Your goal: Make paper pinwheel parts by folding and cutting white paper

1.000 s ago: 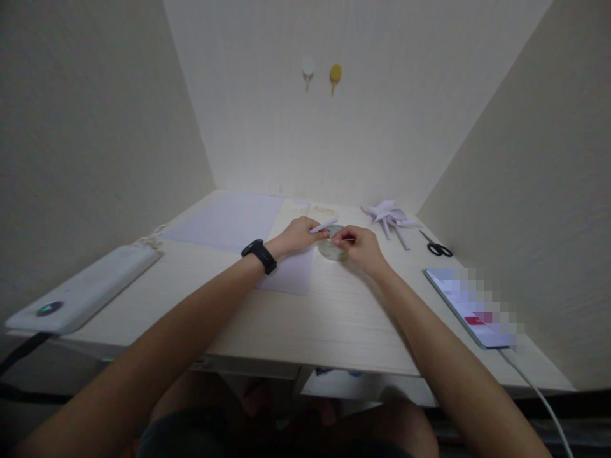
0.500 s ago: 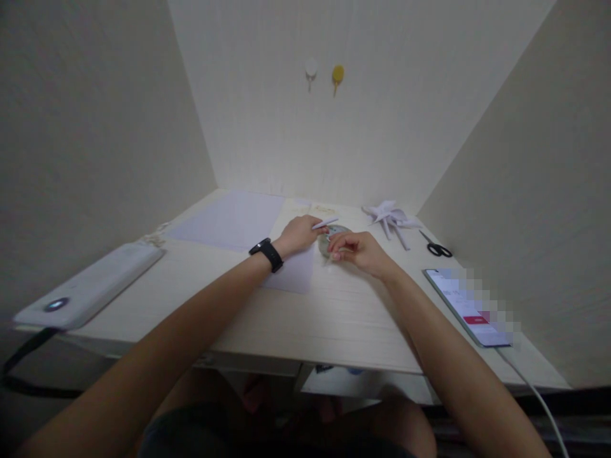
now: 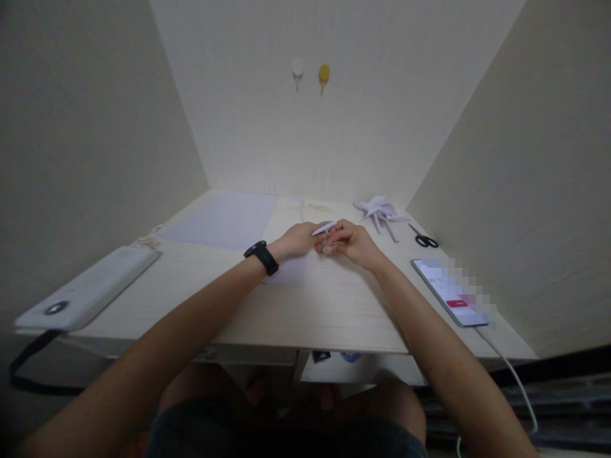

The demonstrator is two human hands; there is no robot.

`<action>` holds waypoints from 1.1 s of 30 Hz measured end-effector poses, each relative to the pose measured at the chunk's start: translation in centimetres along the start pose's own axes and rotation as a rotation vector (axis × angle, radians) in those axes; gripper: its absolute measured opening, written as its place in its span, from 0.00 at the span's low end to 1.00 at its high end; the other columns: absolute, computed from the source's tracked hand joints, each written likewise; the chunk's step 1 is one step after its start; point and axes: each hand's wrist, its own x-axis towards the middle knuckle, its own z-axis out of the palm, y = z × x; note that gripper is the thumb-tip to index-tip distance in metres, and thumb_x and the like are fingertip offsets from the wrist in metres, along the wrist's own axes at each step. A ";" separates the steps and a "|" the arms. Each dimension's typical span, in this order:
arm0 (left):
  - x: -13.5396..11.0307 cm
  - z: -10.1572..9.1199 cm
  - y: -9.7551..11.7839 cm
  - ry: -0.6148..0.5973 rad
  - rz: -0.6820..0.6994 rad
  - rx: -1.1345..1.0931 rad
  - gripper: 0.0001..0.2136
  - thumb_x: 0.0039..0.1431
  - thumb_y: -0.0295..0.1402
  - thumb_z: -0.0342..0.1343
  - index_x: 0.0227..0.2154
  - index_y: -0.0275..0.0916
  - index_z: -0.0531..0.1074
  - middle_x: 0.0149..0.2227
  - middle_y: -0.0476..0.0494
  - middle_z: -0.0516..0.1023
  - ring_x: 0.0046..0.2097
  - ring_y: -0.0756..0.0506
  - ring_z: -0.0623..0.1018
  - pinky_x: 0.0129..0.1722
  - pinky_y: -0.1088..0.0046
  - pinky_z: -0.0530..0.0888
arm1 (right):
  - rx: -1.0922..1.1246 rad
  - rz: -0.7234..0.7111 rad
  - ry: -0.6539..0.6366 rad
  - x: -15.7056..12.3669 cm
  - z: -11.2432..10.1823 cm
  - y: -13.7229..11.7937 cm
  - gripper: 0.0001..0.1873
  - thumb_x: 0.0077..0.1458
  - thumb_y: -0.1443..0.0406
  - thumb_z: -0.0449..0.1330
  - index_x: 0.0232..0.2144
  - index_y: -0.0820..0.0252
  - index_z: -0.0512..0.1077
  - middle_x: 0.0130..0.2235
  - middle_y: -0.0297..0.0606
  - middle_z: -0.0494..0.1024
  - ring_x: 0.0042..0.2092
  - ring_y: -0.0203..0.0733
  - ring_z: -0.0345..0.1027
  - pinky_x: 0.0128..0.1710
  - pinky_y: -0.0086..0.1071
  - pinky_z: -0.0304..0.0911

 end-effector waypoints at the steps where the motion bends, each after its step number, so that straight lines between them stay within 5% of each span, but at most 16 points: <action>1: 0.3 0.0 -0.3 -0.017 0.002 -0.019 0.13 0.67 0.38 0.50 0.39 0.37 0.78 0.30 0.43 0.82 0.34 0.45 0.77 0.35 0.73 0.66 | -0.007 0.001 -0.011 -0.1 -0.1 -0.2 0.13 0.38 0.55 0.75 0.21 0.55 0.80 0.34 0.38 0.71 0.37 0.42 0.68 0.40 0.41 0.68; 15: 1.1 -0.5 -1.6 -0.089 0.057 -0.196 0.13 0.62 0.36 0.55 0.26 0.34 0.76 0.26 0.45 0.78 0.30 0.49 0.73 0.35 0.74 0.66 | 0.364 0.054 -0.213 -0.8 -3.2 -1.4 0.11 0.35 0.56 0.77 0.19 0.52 0.81 0.38 0.38 0.69 0.47 0.47 0.67 0.54 0.49 0.65; 22: 1.2 0.8 -1.1 0.005 0.068 -0.204 0.16 0.63 0.40 0.55 0.24 0.34 0.75 0.24 0.45 0.76 0.29 0.49 0.71 0.33 0.73 0.65 | 0.185 0.081 -0.202 -0.7 -3.7 -1.9 0.11 0.37 0.54 0.76 0.21 0.51 0.82 0.39 0.40 0.74 0.44 0.46 0.68 0.51 0.46 0.64; 27: 1.0 2.0 -1.1 0.039 0.050 -0.258 0.16 0.62 0.42 0.55 0.26 0.34 0.76 0.26 0.44 0.77 0.30 0.48 0.73 0.33 0.73 0.67 | 0.116 0.069 -0.042 -0.4 -2.8 -1.3 0.12 0.38 0.55 0.76 0.23 0.53 0.82 0.37 0.39 0.74 0.40 0.42 0.69 0.45 0.42 0.67; 33: 0.7 1.6 -0.6 0.005 0.082 -0.387 0.11 0.63 0.32 0.53 0.31 0.33 0.78 0.27 0.45 0.78 0.32 0.49 0.74 0.38 0.73 0.70 | 0.042 0.035 -0.075 -0.3 -1.9 -1.3 0.11 0.45 0.56 0.72 0.28 0.55 0.80 0.38 0.40 0.80 0.44 0.46 0.73 0.50 0.44 0.66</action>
